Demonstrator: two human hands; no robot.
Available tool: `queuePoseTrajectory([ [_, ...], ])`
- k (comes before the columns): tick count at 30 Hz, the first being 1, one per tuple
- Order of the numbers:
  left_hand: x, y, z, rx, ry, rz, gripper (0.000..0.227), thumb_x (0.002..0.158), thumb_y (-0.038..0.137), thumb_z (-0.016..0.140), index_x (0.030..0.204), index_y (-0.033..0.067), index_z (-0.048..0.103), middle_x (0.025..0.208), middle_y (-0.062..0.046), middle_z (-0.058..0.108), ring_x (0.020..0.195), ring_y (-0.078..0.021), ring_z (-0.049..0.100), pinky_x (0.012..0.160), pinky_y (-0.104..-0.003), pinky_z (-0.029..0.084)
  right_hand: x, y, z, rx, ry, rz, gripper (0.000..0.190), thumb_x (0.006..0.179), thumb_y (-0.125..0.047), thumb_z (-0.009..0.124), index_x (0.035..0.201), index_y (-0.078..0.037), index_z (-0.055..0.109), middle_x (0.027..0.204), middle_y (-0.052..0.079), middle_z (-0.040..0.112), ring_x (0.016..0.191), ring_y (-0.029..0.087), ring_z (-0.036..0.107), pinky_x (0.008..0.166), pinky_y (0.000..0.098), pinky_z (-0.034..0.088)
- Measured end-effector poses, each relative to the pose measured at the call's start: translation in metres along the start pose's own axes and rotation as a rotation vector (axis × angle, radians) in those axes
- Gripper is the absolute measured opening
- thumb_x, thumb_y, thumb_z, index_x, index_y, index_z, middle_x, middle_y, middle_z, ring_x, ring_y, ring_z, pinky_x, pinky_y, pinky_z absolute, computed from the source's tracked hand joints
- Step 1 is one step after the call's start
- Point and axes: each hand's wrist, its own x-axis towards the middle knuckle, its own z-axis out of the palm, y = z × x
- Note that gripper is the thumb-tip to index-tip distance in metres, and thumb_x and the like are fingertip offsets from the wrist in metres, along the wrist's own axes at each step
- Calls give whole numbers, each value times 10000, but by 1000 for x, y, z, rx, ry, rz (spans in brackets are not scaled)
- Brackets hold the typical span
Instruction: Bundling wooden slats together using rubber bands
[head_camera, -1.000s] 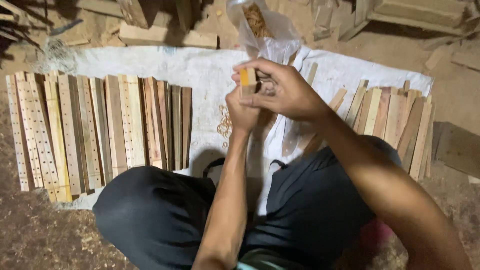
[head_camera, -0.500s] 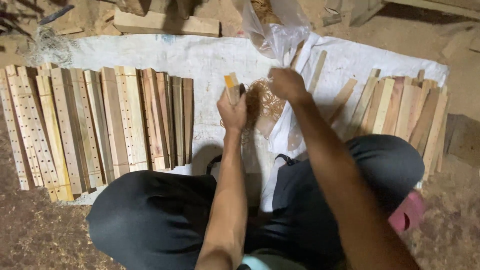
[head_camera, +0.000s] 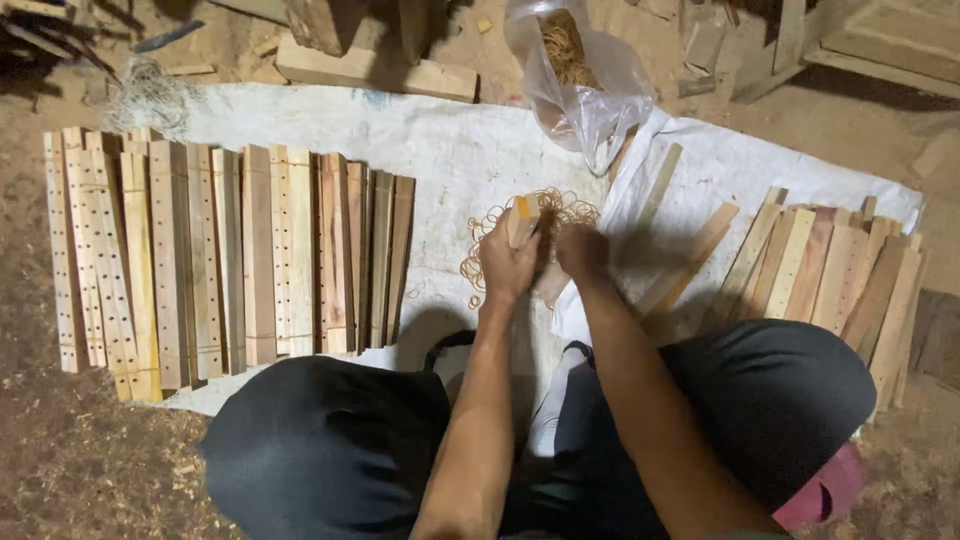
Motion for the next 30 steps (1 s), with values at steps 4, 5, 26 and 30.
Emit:
queuePoseTrajectory([
  [4, 10, -4, 4, -47, 18, 13, 463, 743, 14, 793, 1186, -5, 663, 1019, -287, 726, 1002, -502, 686, 863, -564, 544, 0, -8, -66, 367, -25, 28, 307, 952, -199, 603, 1160, -1, 711, 1129, 210, 744, 1132, 394, 696, 959, 527, 572],
  [5, 14, 2, 3, -79, 23, -11, 400, 762, 50, 785, 1144, 22, 672, 969, -258, 727, 970, -474, 698, 834, -539, 540, -3, -13, -85, 373, 34, -57, 248, 936, -185, 645, 1064, 11, 727, 971, 203, 736, 977, 377, 722, 854, 492, 593],
  [26, 16, 114, -15, -66, -113, 205, 197, 746, 123, 757, 856, 136, 594, 668, -172, 661, 671, -393, 701, 586, -438, 514, -140, -9, -359, 580, 405, -632, 92, 867, -143, 788, 955, -127, 811, 891, 96, 738, 783, 237, 687, 743, 372, 538],
  [30, 19, 96, 0, -40, -128, 249, 174, 763, 132, 732, 877, 130, 601, 665, -191, 662, 664, -422, 695, 574, -457, 517, -152, -9, -370, 619, 374, -666, 123, 917, -85, 746, 1023, -99, 808, 819, 95, 732, 732, 206, 640, 725, 362, 519],
])
